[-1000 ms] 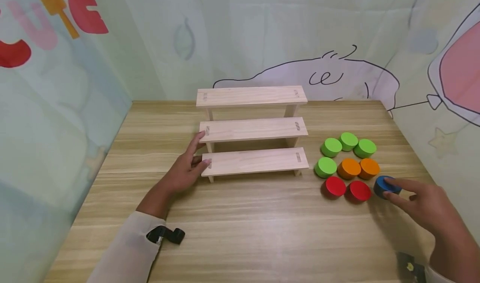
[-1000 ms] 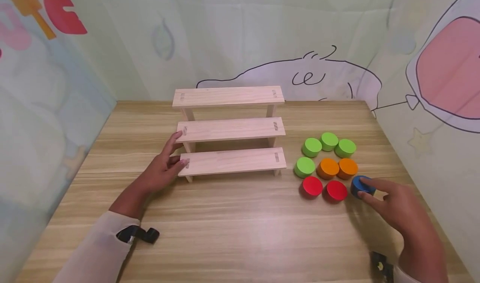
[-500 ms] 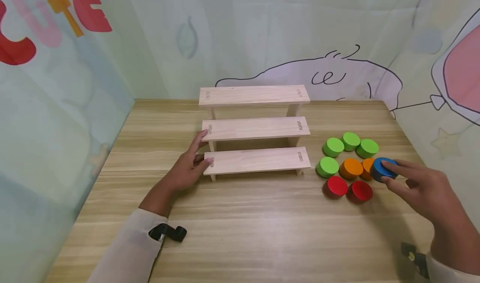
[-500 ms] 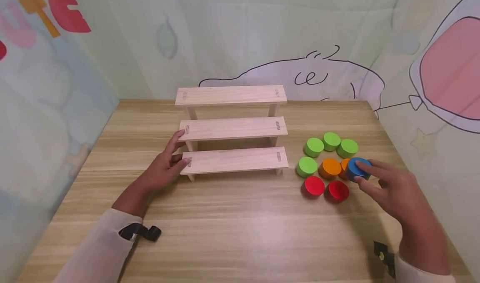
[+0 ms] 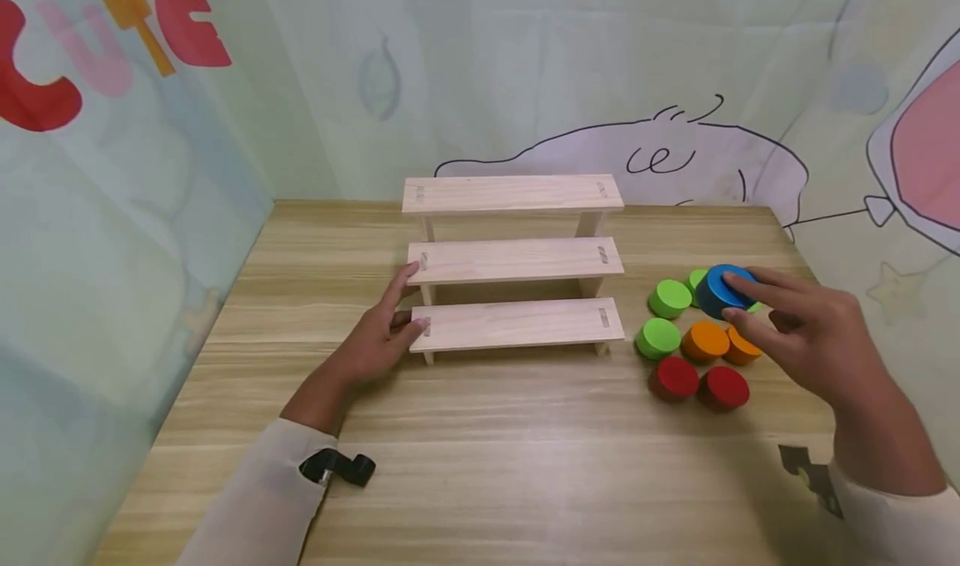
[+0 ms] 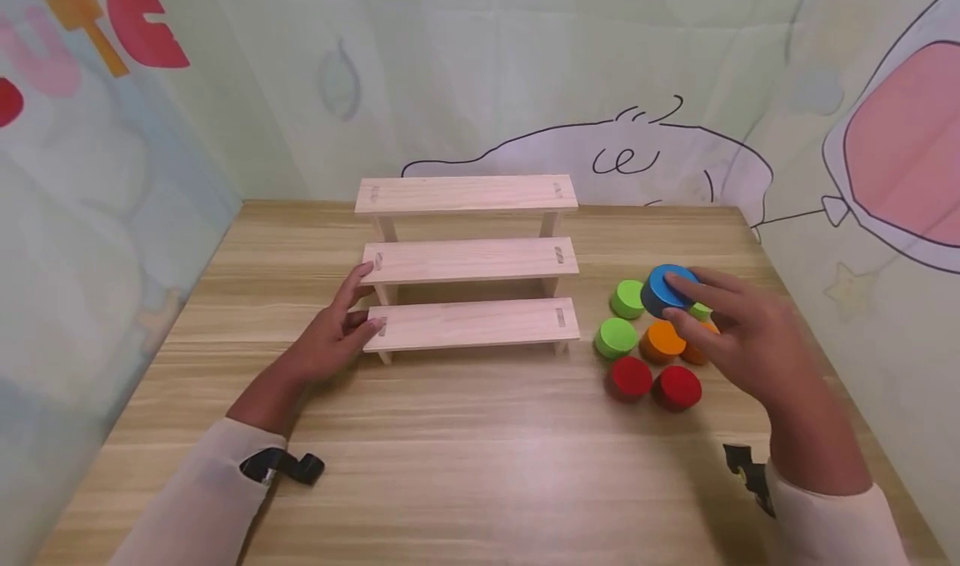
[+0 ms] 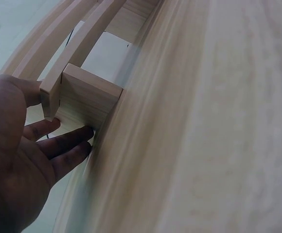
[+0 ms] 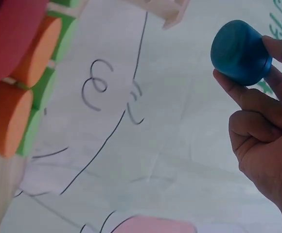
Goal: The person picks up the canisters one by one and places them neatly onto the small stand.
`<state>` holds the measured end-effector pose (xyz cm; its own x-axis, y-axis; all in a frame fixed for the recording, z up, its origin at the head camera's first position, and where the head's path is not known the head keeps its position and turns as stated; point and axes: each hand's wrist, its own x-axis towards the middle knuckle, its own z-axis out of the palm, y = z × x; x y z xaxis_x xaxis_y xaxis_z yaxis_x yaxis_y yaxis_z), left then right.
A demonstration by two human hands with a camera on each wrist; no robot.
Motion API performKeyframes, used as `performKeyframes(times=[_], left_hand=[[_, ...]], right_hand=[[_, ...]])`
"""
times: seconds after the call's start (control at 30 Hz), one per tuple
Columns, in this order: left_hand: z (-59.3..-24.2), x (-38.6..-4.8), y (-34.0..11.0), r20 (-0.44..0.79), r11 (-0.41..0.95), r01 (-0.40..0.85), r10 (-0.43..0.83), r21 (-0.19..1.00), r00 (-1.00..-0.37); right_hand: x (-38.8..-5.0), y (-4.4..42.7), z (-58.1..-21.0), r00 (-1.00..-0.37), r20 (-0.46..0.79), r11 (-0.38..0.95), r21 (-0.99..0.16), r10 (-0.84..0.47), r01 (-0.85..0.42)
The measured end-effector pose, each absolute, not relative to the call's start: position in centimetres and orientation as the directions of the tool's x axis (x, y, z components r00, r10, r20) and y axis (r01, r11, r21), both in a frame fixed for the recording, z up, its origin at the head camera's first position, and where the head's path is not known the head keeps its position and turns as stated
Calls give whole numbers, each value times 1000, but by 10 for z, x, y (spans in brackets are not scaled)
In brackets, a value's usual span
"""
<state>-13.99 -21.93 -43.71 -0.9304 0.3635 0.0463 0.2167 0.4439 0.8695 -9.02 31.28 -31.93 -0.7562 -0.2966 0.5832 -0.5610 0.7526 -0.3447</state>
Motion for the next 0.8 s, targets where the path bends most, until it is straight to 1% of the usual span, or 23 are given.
performKeyframes(times=[0.27,0.37,0.47,0.63,0.7,0.8], left_hand=[[-436,-140,-218,55,438,231,378,869,-924],[-436,-141,-219,63,445,234,366,864,-929],[-436,-143,-219,77,436,250,375,864,-924],[-437,-144,-220,63,450,240,374,860,-925],[-436,-144,-220,54,462,231,365,856,-929],[-434,-143,-221,56,469,235,365,851,-929]], right_hand=[[-108,285,-301,-726,629,686,-399,-278,-608],[-121,270,-295,-747,611,676,-435,-264,-595],[-133,255,-289,-775,578,699,-444,-255,-561],[-151,229,-278,-822,504,696,-491,-265,-524],[-160,219,-274,-823,490,687,-493,-286,-533],[-175,204,-267,-796,506,677,-461,-331,-574]])
